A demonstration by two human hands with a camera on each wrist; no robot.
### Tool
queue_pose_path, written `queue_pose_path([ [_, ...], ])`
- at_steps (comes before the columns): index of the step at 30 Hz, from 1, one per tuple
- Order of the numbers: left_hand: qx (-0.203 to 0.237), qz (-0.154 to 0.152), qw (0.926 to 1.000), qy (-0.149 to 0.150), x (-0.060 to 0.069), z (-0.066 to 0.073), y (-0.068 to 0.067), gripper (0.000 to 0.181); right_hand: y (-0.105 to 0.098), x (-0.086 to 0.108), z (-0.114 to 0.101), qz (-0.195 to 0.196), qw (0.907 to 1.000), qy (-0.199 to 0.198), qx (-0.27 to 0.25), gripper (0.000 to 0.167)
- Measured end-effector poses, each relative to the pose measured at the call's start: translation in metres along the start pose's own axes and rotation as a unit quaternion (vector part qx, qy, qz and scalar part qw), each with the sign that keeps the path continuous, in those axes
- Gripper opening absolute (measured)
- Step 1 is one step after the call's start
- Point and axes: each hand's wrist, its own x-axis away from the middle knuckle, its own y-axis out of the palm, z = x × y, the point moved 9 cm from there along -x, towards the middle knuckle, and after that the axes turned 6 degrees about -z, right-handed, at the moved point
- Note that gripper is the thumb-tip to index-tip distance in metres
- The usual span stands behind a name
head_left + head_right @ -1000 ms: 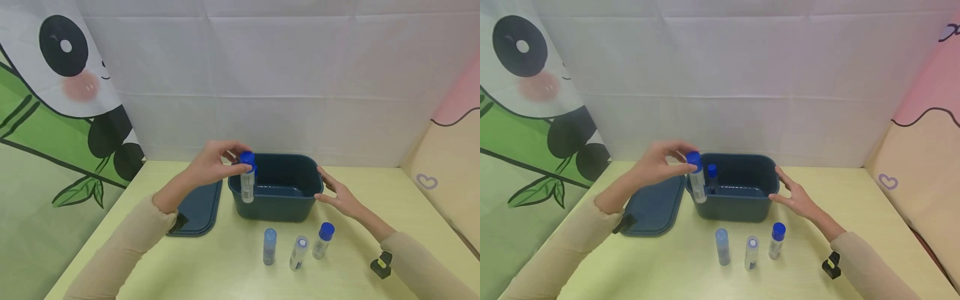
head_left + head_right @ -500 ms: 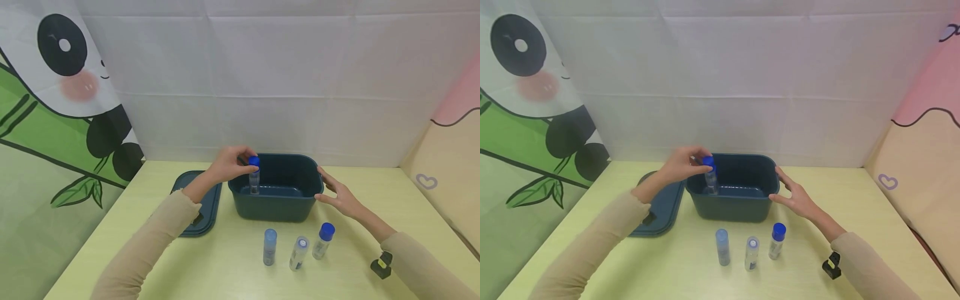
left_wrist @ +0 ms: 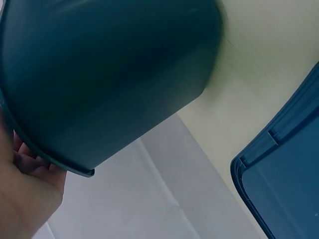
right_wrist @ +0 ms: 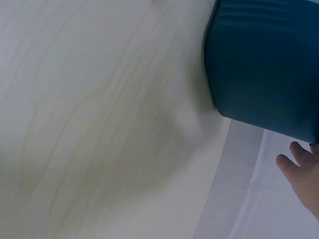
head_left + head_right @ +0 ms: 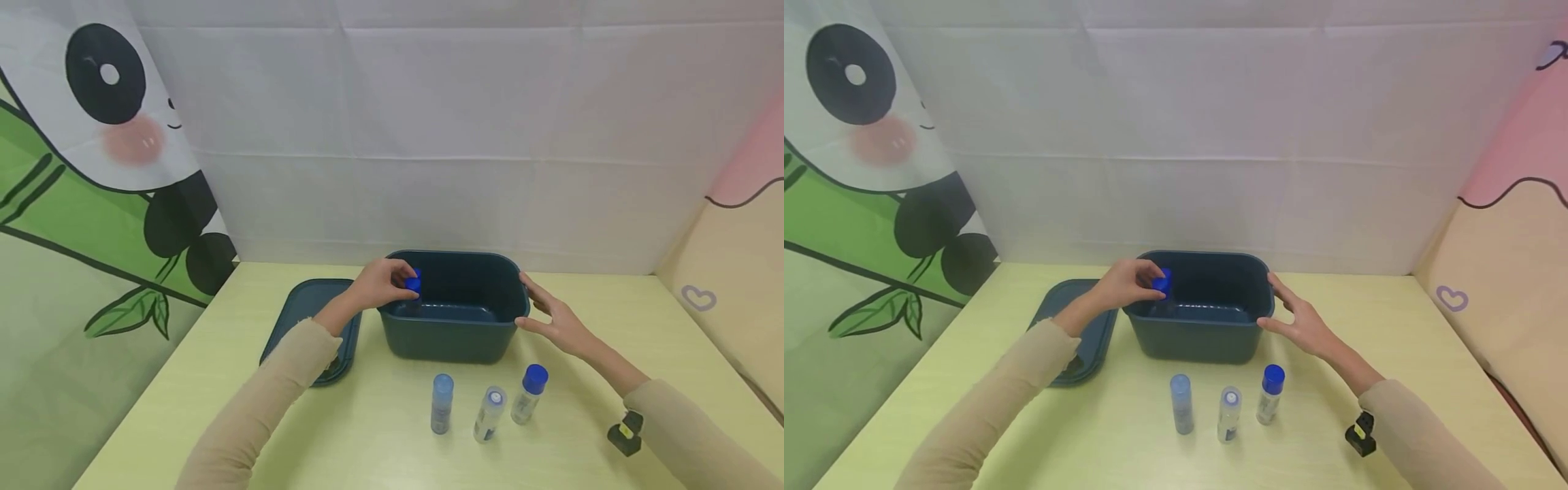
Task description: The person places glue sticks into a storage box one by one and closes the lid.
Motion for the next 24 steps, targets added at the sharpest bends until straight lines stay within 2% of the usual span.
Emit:
queue_pose_path([
  [10,-0.019,-0.037,0.9991,-0.005,-0.004,-0.003,0.012,0.029,0.001,0.001,0.001,0.002,1.0,0.003,0.004,0.076],
  [24,-0.016,-0.059,0.998,-0.014,-0.004,-0.005,0.014,0.032,0.003,0.0,0.0,0.0,1.0,0.008,-0.002,0.078],
])
